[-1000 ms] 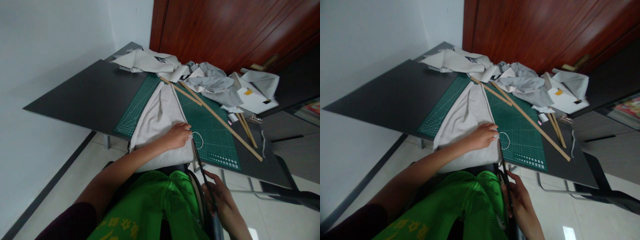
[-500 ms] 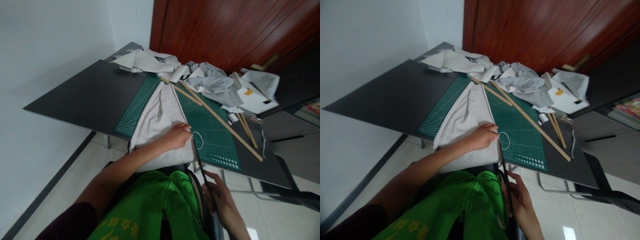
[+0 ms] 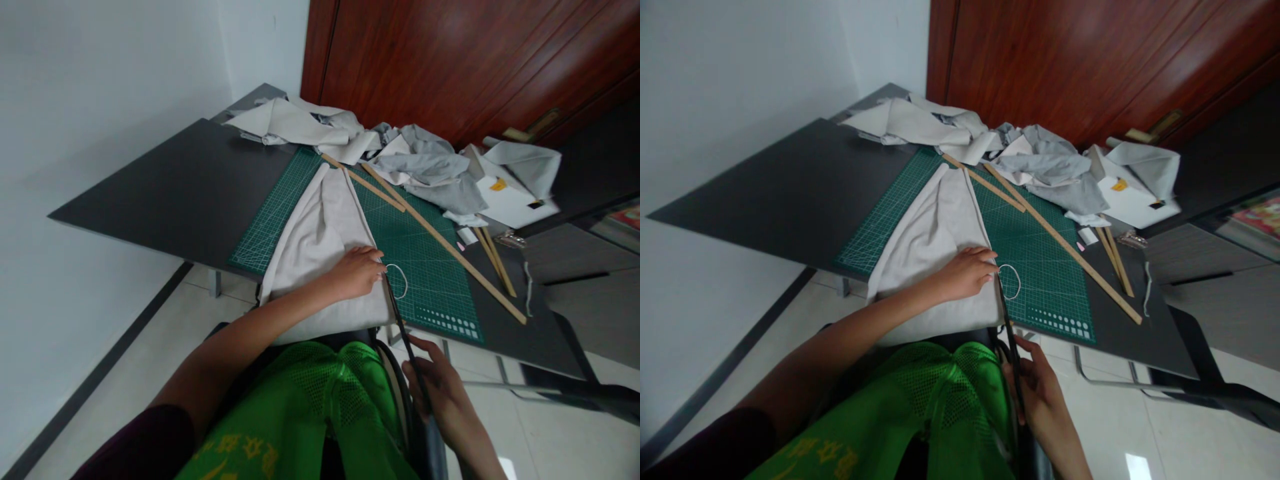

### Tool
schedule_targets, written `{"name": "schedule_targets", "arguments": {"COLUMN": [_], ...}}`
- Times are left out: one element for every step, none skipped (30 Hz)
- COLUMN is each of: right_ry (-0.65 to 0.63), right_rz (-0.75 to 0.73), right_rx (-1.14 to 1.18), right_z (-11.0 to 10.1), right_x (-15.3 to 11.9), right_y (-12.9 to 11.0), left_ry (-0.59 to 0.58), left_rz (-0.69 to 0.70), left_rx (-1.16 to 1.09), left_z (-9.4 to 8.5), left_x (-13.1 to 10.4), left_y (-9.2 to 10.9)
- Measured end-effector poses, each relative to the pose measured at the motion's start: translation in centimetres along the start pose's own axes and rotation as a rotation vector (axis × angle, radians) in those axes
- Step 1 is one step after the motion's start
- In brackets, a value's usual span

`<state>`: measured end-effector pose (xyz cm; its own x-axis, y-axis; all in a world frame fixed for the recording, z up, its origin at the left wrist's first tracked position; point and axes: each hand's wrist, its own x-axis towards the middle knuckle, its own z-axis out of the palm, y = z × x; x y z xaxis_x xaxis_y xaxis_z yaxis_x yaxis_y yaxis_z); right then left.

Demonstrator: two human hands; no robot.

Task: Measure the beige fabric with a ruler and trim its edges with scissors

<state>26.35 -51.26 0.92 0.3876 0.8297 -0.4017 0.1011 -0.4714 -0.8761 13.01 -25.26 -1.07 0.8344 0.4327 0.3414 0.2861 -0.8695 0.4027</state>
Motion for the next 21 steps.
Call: {"name": "schedule_targets", "arguments": {"right_ry": [-0.004,-0.005,-0.005,-0.004,-0.004,-0.008,-0.01,-0.012,-0.015,-0.018,-0.021,-0.02,-0.016,-0.012,-0.005,0.001,0.004,0.003,0.002,-0.002,-0.007], "right_rz": [0.001,0.002,0.006,0.012,0.023,0.032,0.038,0.042,0.043,0.04,0.036,0.031,0.025,0.019,0.013,0.012,0.015,0.02,0.026,0.032,0.037], "right_rx": [0.006,0.018,0.033,0.049,0.063,0.077,0.09,0.102,0.114,0.127,0.137,0.143,0.147,0.152,0.157,0.159,0.16,0.161,0.161,0.158,0.154], "right_z": [0.08,0.15,0.21,0.24,0.25,0.24,0.22,0.19,0.19,0.21,0.26,0.34,0.44,0.56,0.67,0.77,0.83,0.85,0.83,0.77,0.68], "right_x": [-0.08,-0.18,-0.27,-0.34,-0.39,-0.41,-0.41,-0.39,-0.37,-0.37,-0.39,-0.44,-0.52,-0.62,-0.73,-0.82,-0.89,-0.92,-0.91,-0.86,-0.79], "right_y": [-0.1,-0.21,-0.32,-0.4,-0.44,-0.45,-0.43,-0.38,-0.34,-0.32,-0.33,-0.38,-0.48,-0.6,-0.74,-0.86,-0.95,-0.99,-0.97,-0.89,-0.76], "left_ry": [-0.001,0.0,0.0,0.001,0.004,0.01,0.023,0.041,0.062,0.081,0.096,0.106,0.112,0.115,0.117,0.12,0.122,0.121,0.118,0.111,0.1], "left_rz": [-0.001,-0.001,0.002,0.005,0.005,0.004,-0.001,-0.007,-0.013,-0.019,-0.021,-0.025,-0.027,-0.03,-0.033,-0.036,-0.039,-0.04,-0.04,-0.041,-0.04], "left_rx": [0.001,0.001,0.0,-0.002,-0.003,-0.003,0.001,0.008,0.02,0.032,0.042,0.051,0.055,0.055,0.053,0.049,0.045,0.043,0.043,0.045,0.048], "left_z": [-0.05,-0.08,-0.09,-0.07,-0.02,0.05,0.12,0.2,0.27,0.32,0.34,0.34,0.31,0.26,0.21,0.17,0.13,0.11,0.1,0.1,0.11], "left_x": [0.0,0.0,0.0,-0.01,-0.03,-0.05,-0.08,-0.11,-0.16,-0.21,-0.26,-0.31,-0.36,-0.39,-0.42,-0.42,-0.41,-0.39,-0.36,-0.33,-0.29], "left_y": [0.03,0.05,0.05,0.04,0.01,-0.02,-0.06,-0.09,-0.12,-0.13,-0.13,-0.1,-0.06,-0.02,0.03,0.08,0.11,0.13,0.14,0.14,0.13]}}
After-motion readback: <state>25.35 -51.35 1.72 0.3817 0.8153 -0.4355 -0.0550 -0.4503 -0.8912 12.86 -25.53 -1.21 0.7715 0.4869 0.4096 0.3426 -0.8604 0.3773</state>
